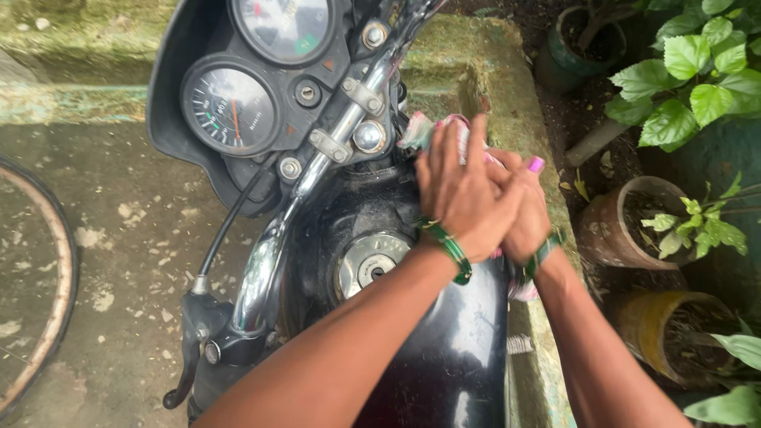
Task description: The person wipes a motorcycle tank and seat using a cloth, moving their hands across the surfaces to clean them.
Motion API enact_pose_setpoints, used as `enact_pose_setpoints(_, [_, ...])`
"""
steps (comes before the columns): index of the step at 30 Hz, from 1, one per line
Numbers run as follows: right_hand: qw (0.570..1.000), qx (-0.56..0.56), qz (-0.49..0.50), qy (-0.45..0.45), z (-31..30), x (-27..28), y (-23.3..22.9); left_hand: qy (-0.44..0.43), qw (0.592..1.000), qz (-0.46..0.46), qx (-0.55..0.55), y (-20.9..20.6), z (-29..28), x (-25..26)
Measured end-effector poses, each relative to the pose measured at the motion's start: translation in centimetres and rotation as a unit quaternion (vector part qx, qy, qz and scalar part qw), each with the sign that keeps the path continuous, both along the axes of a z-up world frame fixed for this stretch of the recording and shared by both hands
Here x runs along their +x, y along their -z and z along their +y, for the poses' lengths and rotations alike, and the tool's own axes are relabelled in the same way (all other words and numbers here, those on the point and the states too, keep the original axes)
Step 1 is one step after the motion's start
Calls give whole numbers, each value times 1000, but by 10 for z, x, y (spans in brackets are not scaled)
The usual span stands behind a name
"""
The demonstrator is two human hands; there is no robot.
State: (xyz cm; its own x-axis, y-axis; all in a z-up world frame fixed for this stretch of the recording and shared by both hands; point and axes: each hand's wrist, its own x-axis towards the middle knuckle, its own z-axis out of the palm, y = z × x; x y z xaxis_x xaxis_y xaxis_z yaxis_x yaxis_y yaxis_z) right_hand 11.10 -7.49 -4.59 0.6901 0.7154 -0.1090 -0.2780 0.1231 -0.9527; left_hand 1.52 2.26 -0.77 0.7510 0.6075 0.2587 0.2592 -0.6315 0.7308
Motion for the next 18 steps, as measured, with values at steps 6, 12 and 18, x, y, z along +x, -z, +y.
enact_pose_setpoints(6, [779, -240, -579, -17, -10, -8, -19, 23, 984, 96, -146, -21, 24, -6])
enact_pose_setpoints(12, [815, -271, -501, -110, 30, 48, 6, 74, 979, 159, -104, -11, 34, -32])
enact_pose_setpoints(18, [798, -295, -519, -77, 37, 48, 13, 67, 985, 149, -51, -6, 33, -53])
